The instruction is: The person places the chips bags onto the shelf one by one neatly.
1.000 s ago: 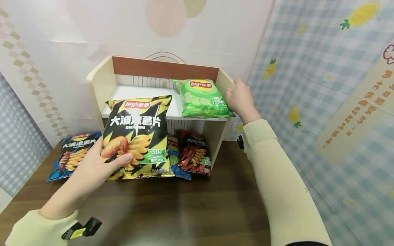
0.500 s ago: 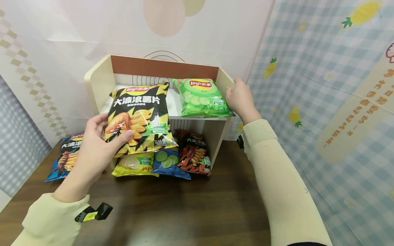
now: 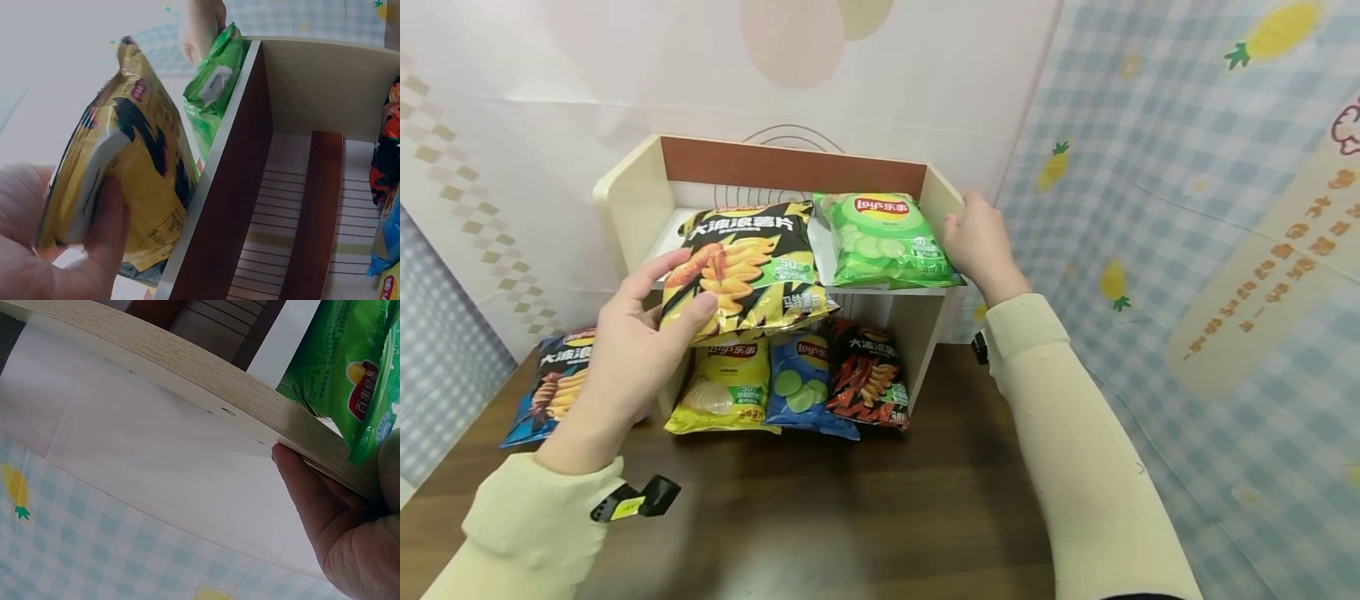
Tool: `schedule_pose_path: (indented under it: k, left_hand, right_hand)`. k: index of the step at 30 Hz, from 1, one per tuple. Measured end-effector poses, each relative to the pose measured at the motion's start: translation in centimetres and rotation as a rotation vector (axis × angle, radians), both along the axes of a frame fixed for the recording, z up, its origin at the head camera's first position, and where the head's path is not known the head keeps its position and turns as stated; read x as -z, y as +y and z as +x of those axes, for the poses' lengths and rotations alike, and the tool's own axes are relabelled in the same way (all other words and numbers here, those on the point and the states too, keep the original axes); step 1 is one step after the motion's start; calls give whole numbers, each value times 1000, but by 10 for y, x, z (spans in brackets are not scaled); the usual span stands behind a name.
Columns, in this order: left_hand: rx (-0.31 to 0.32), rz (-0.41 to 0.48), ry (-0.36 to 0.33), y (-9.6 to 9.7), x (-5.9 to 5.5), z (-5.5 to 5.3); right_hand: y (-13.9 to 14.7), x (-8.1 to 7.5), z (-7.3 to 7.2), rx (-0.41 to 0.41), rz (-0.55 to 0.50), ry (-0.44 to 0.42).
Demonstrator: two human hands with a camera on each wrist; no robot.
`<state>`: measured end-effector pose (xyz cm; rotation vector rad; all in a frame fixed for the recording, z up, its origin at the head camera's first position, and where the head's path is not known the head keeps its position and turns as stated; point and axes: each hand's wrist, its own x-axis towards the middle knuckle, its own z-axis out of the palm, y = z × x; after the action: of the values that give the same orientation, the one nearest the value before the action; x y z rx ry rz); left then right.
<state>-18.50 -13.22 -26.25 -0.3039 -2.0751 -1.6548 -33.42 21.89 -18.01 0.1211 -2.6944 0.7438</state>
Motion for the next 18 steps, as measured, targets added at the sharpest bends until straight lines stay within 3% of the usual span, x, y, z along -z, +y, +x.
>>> schedule_pose_path:
  k: [5, 10, 13, 18]
  left_hand:
    - [170, 46, -60, -3, 1, 3]
    - [251, 69, -33, -4, 8, 2]
    - [180, -29, 34, -3, 10, 0]
    - [1, -163, 102, 1, 9, -6]
  right_hand:
    - [-5, 1, 2, -9, -4, -6]
    - [-7, 1, 4, 1, 3, -9]
    - [-8, -1, 5, -3, 8, 0]
    - [-7, -2, 8, 2, 10, 5]
